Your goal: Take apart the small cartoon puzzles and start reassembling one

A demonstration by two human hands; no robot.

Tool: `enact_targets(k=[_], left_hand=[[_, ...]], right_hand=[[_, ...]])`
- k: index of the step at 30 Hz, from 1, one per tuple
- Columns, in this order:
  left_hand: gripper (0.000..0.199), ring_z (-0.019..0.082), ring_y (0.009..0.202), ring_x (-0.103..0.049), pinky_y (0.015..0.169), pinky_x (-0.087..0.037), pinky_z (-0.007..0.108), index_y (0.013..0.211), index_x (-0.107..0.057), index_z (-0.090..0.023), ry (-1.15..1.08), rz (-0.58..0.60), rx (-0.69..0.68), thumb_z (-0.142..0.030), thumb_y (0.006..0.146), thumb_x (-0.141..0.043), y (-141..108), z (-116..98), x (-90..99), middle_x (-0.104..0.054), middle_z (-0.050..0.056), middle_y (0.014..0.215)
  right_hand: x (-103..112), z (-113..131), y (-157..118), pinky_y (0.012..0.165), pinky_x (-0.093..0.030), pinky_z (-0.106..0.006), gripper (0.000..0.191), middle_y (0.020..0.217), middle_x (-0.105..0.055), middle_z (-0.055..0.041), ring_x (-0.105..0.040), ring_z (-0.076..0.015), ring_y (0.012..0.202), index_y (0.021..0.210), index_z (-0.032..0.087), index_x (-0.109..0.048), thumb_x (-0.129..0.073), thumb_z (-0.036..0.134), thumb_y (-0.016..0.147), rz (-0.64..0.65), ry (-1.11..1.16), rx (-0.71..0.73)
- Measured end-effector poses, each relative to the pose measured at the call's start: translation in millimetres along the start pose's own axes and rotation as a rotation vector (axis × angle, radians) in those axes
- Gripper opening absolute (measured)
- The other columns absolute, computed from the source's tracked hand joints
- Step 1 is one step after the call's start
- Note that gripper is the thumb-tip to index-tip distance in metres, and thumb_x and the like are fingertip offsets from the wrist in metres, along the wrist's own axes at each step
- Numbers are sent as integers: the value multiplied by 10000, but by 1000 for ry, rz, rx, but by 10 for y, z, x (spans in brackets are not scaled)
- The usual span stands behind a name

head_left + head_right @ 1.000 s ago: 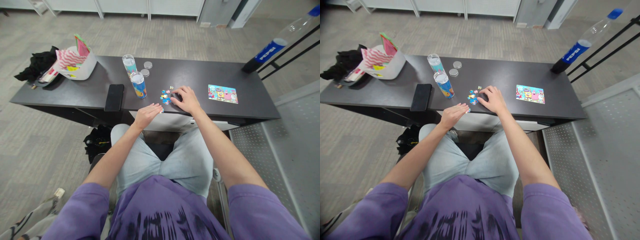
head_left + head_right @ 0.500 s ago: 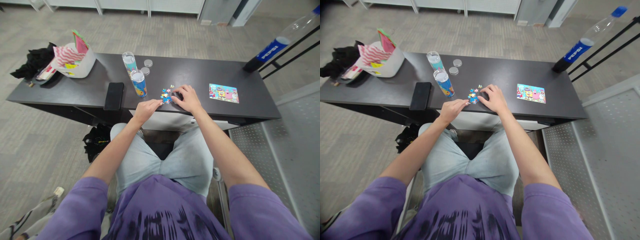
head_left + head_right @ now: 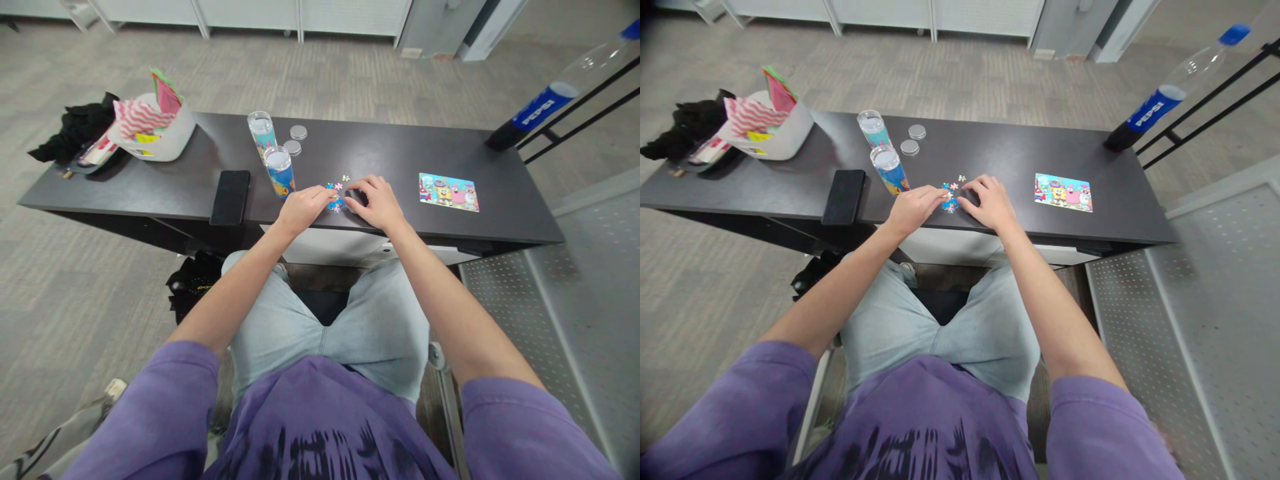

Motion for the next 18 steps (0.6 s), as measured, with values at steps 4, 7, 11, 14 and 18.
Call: enact_targets(k=[4,7,11,14,18], left_hand=[[345,285,1211,-964,1011,-715,360,1495,-926,-200,-4,-47,-42,-354,1387,-637,111,-118,243,-989,154,1283],[290,268,1247,-959,1117,-715,360,1470,-934,-212,-36,-230,-24,-330,1363,-692,209,-18,723,-991,130,1362],[199,297,1212,-956,1103,-709,404,1352,-976,-290,38,-149,211,-297,1275,-793,362,428,1400,-1007,77,1352],[216,360,1194,-963,1072,-707,460,1318,-1006,-290,183,66,280,-306,1224,-813,438,678,1679,-1014,102,1310],[316,422,1332,-949,1118,-711,499,1383,-1023,-301,311,225,294,-313,1207,-762,489,780,1741,-1003,118,1390]], right_hand=[[2,2,-3,1301,-603,-714,431,1497,-856,-213,-751,-502,1400,1454,279,-901,-729,588,1208,-4,9,6],[2,4,-9,1305,-593,-736,455,1493,-859,-206,-751,-504,1389,1423,296,-907,-711,644,1205,-11,26,4],[4,-10,-10,1296,-590,-780,483,1483,-864,-218,-758,-533,1394,1380,299,-918,-704,683,1181,-18,53,3],[9,-18,-9,1291,-597,-790,506,1484,-864,-231,-764,-546,1406,1378,301,-921,-693,706,1177,-14,66,3],[15,-14,-11,1310,-595,-798,513,1489,-874,-222,-772,-548,1412,1375,319,-920,-688,732,1178,-3,80,1]])
Point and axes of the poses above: each hand's wrist, its own y-axis towards the middle knuckle, its own x-axis out of the back of the hand, z = x × y, the point moved 2 cm from there along y, towards the middle knuckle
